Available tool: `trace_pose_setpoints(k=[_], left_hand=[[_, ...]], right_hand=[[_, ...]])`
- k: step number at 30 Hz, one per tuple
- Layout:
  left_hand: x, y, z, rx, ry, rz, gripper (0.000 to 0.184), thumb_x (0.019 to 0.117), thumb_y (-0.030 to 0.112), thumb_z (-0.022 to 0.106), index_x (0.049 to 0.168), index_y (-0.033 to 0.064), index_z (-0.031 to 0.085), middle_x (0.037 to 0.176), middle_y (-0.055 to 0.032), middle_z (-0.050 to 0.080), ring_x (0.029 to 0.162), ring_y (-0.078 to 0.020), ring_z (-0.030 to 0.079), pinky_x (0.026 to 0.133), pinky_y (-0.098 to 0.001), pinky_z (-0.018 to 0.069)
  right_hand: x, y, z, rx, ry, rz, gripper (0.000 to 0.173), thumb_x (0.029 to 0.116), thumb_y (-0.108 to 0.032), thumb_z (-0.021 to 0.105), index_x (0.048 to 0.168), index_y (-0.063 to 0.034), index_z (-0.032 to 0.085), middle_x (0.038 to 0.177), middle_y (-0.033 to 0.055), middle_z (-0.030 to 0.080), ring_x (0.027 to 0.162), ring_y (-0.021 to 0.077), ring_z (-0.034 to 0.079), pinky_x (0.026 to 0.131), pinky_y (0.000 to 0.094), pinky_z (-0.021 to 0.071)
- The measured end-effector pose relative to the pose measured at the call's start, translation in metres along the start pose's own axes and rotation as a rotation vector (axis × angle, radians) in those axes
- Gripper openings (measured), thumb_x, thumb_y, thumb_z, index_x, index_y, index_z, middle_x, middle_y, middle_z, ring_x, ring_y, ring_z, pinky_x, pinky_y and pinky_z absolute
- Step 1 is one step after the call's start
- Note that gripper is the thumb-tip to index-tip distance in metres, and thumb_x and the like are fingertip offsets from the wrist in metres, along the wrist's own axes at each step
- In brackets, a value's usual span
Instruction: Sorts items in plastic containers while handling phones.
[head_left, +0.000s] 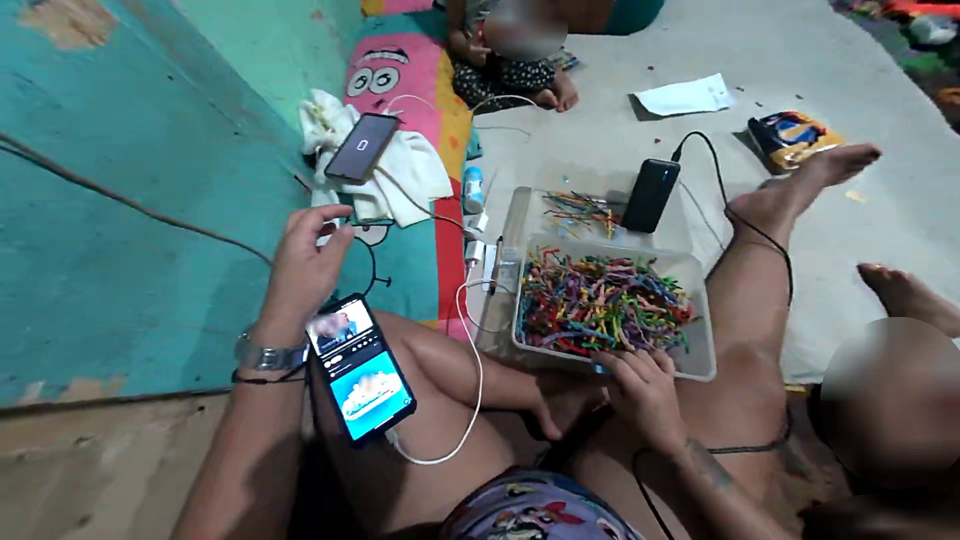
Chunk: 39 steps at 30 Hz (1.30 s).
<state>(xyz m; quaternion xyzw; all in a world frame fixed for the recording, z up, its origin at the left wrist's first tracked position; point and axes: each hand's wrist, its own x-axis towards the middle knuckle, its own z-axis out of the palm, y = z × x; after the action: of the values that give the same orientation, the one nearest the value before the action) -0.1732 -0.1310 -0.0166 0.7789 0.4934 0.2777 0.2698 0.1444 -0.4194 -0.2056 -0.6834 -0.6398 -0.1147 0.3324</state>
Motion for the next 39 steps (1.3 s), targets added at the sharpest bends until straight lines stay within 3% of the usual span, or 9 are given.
trace_pose_setpoints(k=[5,9,11,17,20,24,31,35,39], left_hand=[[0.001,-0.010,0.010,0.084,-0.008,0.052,0.032,0.1066,0.025,0.052,0.133,0.0094,0.062,0.144,-0.0169,0.052,0.122,-0.0331,0.057,0.092,-0.0538,0.0508],[0.006,-0.012,0.008,0.118,0.002,0.070,0.035,0.1069,0.029,0.052,0.135,0.0090,0.060,0.144,-0.0201,0.051,0.123,-0.0362,0.057,0.094,-0.0559,0.0495],[0.007,-0.011,0.006,0.133,0.004,0.063,0.038,0.1072,0.032,0.050,0.137,0.0099,0.059,0.144,-0.0200,0.051,0.127,-0.0363,0.054,0.098,-0.0564,0.0473],[-0.001,-0.025,-0.004,0.166,0.084,-0.049,0.040,0.1070,0.034,0.048,0.135,0.0094,0.061,0.142,-0.0220,0.051,0.123,-0.0368,0.055,0.097,-0.0558,0.0466],[0.025,-0.030,-0.009,0.167,0.056,-0.140,0.041,0.1059,0.029,0.052,0.138,0.0033,0.057,0.144,-0.0286,0.048,0.127,-0.0438,0.053,0.101,-0.0616,0.0434],[0.091,-0.037,-0.006,0.174,-0.019,-0.184,0.053,0.1028,0.032,0.059,0.144,0.0004,0.049,0.149,-0.0312,0.043,0.133,-0.0480,0.048,0.105,-0.0657,0.0408],[0.193,-0.062,0.037,0.343,-0.057,-0.257,0.100,0.0831,0.050,0.080,0.154,-0.0052,0.036,0.159,-0.0362,0.022,0.144,-0.0577,0.027,0.111,-0.0725,0.0297],[0.219,-0.069,0.044,0.295,-0.022,-0.367,0.098,0.0747,0.040,0.087,0.150,-0.0020,0.040,0.155,-0.0326,0.032,0.139,-0.0493,0.041,0.109,-0.0646,0.0388],[0.222,-0.066,0.041,0.245,-0.059,-0.436,0.102,0.0726,0.036,0.090,0.150,-0.0044,0.038,0.156,-0.0305,0.031,0.135,-0.0421,0.047,0.107,-0.0561,0.0446]], right_hand=[[0.006,-0.008,0.005,-0.050,-0.048,0.036,0.024,0.0935,-0.016,0.055,0.107,-0.0158,0.075,0.091,0.0040,0.075,0.081,0.0239,0.069,0.081,0.0485,0.0469],[0.004,-0.006,-0.005,-0.052,-0.115,0.035,0.031,0.0976,-0.020,0.052,0.123,-0.0111,0.067,0.102,0.0103,0.073,0.092,0.0282,0.070,0.090,0.0528,0.0477],[0.002,-0.006,-0.013,-0.064,-0.125,0.074,0.031,0.0996,-0.026,0.051,0.122,-0.0146,0.069,0.111,0.0119,0.072,0.097,0.0312,0.068,0.092,0.0571,0.0444],[0.005,-0.009,-0.019,-0.048,-0.209,0.124,0.035,0.1000,-0.030,0.050,0.121,-0.0134,0.073,0.104,0.0116,0.074,0.094,0.0354,0.070,0.087,0.0615,0.0475],[0.008,-0.005,-0.022,0.007,-0.210,0.129,0.045,0.1056,-0.041,0.041,0.122,-0.0125,0.072,0.109,0.0120,0.074,0.100,0.0328,0.070,0.089,0.0587,0.0491],[0.009,-0.005,-0.019,-0.001,-0.186,0.131,0.048,0.1056,-0.042,0.039,0.120,-0.0111,0.073,0.107,0.0129,0.074,0.097,0.0320,0.069,0.089,0.0571,0.0469],[0.002,-0.004,-0.005,-0.132,-0.129,0.118,0.048,0.1048,-0.043,0.038,0.113,-0.0119,0.073,0.096,0.0107,0.074,0.089,0.0319,0.066,0.091,0.0539,0.0409],[0.000,-0.002,-0.001,-0.168,-0.102,0.104,0.050,0.1053,-0.046,0.034,0.111,-0.0134,0.071,0.095,0.0108,0.073,0.091,0.0310,0.065,0.093,0.0512,0.0384],[0.000,-0.002,0.002,-0.162,-0.061,0.097,0.048,0.1050,-0.045,0.035,0.109,-0.0134,0.071,0.092,0.0100,0.072,0.089,0.0291,0.063,0.094,0.0479,0.0358]])
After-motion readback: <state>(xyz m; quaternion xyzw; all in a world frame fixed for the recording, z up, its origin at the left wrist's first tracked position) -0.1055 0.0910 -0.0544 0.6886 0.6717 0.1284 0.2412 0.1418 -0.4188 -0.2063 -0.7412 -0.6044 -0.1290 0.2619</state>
